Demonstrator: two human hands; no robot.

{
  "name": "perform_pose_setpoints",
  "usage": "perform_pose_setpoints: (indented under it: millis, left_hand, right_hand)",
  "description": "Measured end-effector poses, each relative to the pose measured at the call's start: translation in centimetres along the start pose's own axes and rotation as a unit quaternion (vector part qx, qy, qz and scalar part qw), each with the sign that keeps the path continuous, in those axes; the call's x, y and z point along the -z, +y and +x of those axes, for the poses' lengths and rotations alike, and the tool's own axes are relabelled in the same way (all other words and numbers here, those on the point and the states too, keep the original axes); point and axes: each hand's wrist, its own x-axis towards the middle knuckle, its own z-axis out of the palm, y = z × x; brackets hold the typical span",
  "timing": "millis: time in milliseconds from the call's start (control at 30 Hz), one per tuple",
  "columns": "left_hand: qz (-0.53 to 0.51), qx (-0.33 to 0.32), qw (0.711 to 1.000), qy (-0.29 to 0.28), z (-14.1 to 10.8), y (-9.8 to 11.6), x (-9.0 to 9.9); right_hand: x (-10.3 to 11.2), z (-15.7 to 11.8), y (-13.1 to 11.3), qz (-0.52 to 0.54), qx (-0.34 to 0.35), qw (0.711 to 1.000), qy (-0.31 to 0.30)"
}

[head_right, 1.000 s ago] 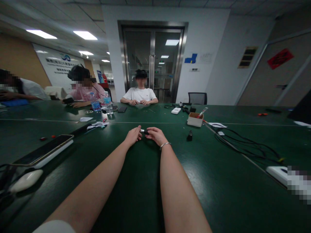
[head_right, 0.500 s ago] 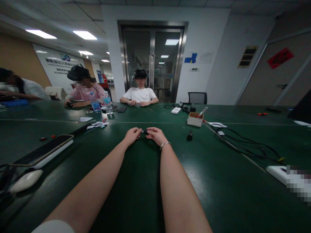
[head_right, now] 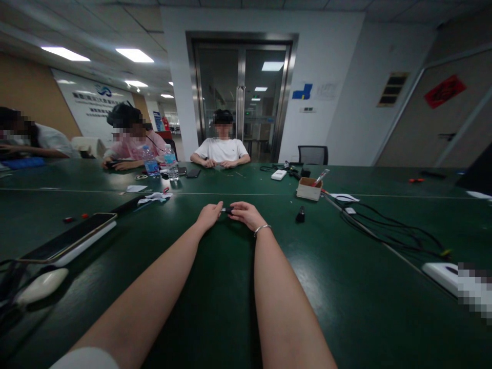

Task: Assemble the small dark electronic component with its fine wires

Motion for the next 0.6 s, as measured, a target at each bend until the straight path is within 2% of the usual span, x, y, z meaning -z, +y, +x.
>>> perform_pose_setpoints:
  millis: [233, 433, 600]
  left_hand:
    - [-0.006, -0.001, 1.000, -0.010, -0.1, -0.1, -0.2]
    - [-0.149, -0.052, 0.987, 0.022, 0.4, -1.0, -0.9]
    - [-0.207, -0.090, 0.974, 0.009, 0.6, -1.5, -1.1]
  right_hand:
    - [-0.2, 0.1, 0.0, -0.003, -0.009, 1.000, 0.028]
    - [-0.2, 0.3, 0.1, 0.020, -0.005, 0.998, 0.056]
    - [-0.1, 0.3, 0.1, 0.032, -0.001, 0.998, 0.062]
